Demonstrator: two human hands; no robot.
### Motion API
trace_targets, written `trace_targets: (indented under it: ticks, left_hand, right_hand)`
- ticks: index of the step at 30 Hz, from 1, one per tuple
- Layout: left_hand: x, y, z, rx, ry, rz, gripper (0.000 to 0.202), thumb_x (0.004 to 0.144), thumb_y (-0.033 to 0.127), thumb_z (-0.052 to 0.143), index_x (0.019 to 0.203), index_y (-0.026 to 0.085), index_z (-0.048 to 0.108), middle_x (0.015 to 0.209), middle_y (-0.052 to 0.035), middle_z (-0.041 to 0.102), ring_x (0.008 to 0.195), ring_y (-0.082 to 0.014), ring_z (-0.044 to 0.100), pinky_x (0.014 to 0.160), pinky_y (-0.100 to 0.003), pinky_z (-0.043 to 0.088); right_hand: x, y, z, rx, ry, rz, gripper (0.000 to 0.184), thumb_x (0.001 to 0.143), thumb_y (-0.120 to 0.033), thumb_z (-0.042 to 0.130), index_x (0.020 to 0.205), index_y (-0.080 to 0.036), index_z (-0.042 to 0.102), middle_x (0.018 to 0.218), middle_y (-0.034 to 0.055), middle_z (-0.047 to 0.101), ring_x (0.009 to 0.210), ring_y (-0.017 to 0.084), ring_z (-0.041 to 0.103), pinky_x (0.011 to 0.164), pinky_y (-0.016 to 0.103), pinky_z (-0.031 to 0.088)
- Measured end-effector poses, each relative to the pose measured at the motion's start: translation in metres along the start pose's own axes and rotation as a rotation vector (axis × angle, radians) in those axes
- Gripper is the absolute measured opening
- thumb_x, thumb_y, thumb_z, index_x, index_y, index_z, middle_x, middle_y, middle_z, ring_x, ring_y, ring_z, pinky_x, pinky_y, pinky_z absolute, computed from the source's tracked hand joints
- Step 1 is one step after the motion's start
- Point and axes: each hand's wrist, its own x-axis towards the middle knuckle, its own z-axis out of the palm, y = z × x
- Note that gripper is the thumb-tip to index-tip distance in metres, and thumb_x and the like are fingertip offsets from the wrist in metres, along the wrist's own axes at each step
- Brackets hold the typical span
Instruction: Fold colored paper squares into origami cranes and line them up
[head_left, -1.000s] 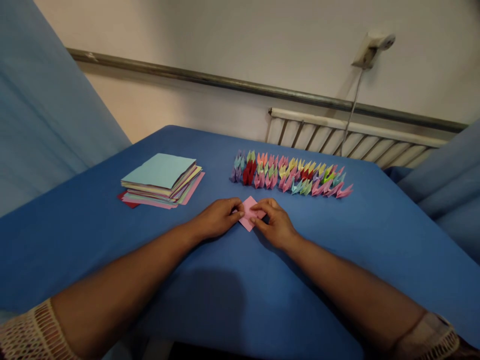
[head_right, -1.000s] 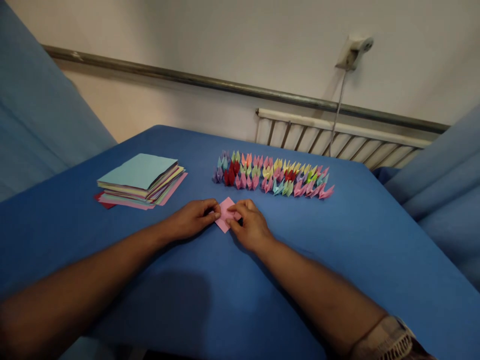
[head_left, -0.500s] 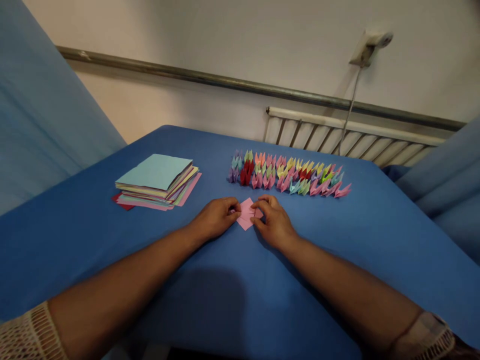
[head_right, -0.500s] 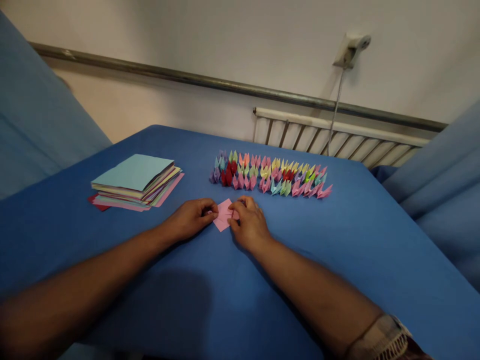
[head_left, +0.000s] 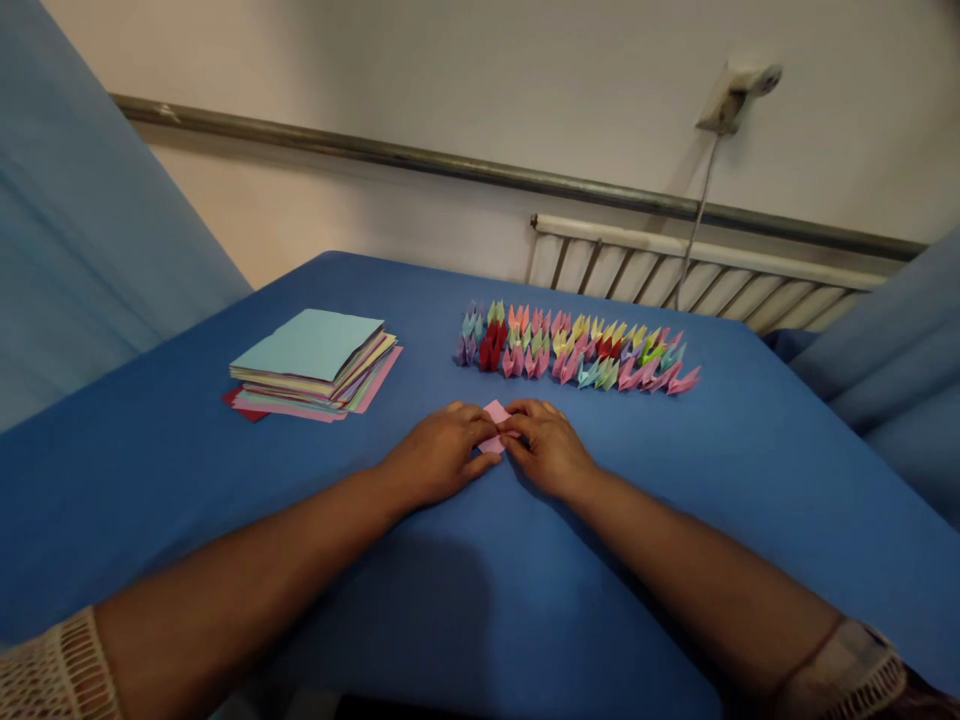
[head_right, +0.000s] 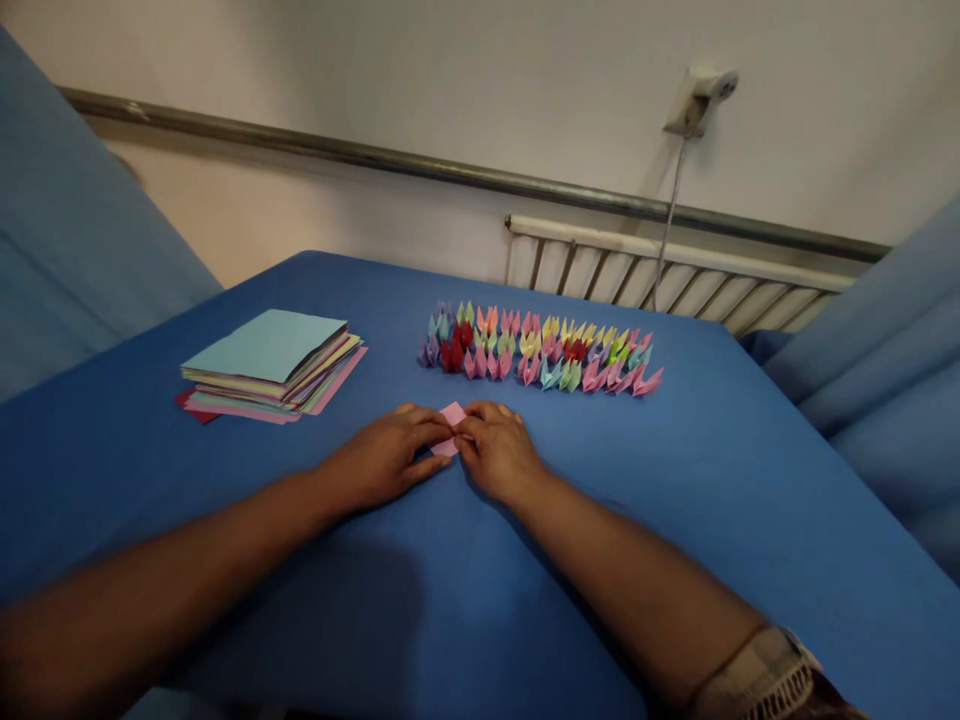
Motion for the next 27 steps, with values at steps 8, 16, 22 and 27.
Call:
trace_targets:
  ticks: [8,16,22,27]
  left_hand:
    - [0.000,0.011,-0.006,0.152,-0.030,0.027,0.020,0.090,0.030,0.054,0.099,0.017,0.066,0.102,-0.0081,0.066,0.096,-0.0240,0.057,0.090,-0.040,0.040]
    - [0.003,0.003,-0.008,0.253,0.017,0.059,0.024,0.091,0.017,0.045,0.094,0.014,0.068,0.104,-0.0121,0.068,0.095,-0.0247,0.056,0.090,-0.042,0.038]
    - [0.004,-0.004,-0.010,0.163,-0.010,0.009,0.019,0.089,0.019,0.049,0.097,0.017,0.066,0.092,-0.0074,0.068,0.088,-0.0220,0.059,0.086,-0.038,0.041]
    - [0.002,-0.006,-0.006,0.069,-0.015,0.076,0.025,0.091,0.025,0.051,0.111,0.019,0.066,0.110,-0.0076,0.069,0.104,-0.0231,0.060,0.097,-0.040,0.040]
  right_hand:
    - [0.001,0.001,0.000,-0.001,0.057,-0.028,0.021,0.090,-0.019,0.056,0.103,-0.023,0.071,0.102,0.0063,0.064,0.097,0.020,0.055,0.088,0.037,0.044]
    - [-0.003,-0.006,-0.003,-0.099,0.031,-0.024,0.023,0.094,-0.024,0.050,0.101,-0.021,0.071,0.095,0.0090,0.063,0.092,0.022,0.055,0.083,0.037,0.045]
    - [-0.005,-0.013,-0.004,-0.116,-0.005,-0.028,0.022,0.092,-0.023,0.050,0.102,-0.019,0.069,0.096,0.0102,0.062,0.092,0.023,0.054,0.084,0.038,0.045]
    - [-0.003,-0.009,-0.006,-0.085,-0.010,0.029,0.026,0.086,-0.018,0.055,0.109,-0.017,0.066,0.104,0.0109,0.061,0.100,0.024,0.054,0.090,0.040,0.044]
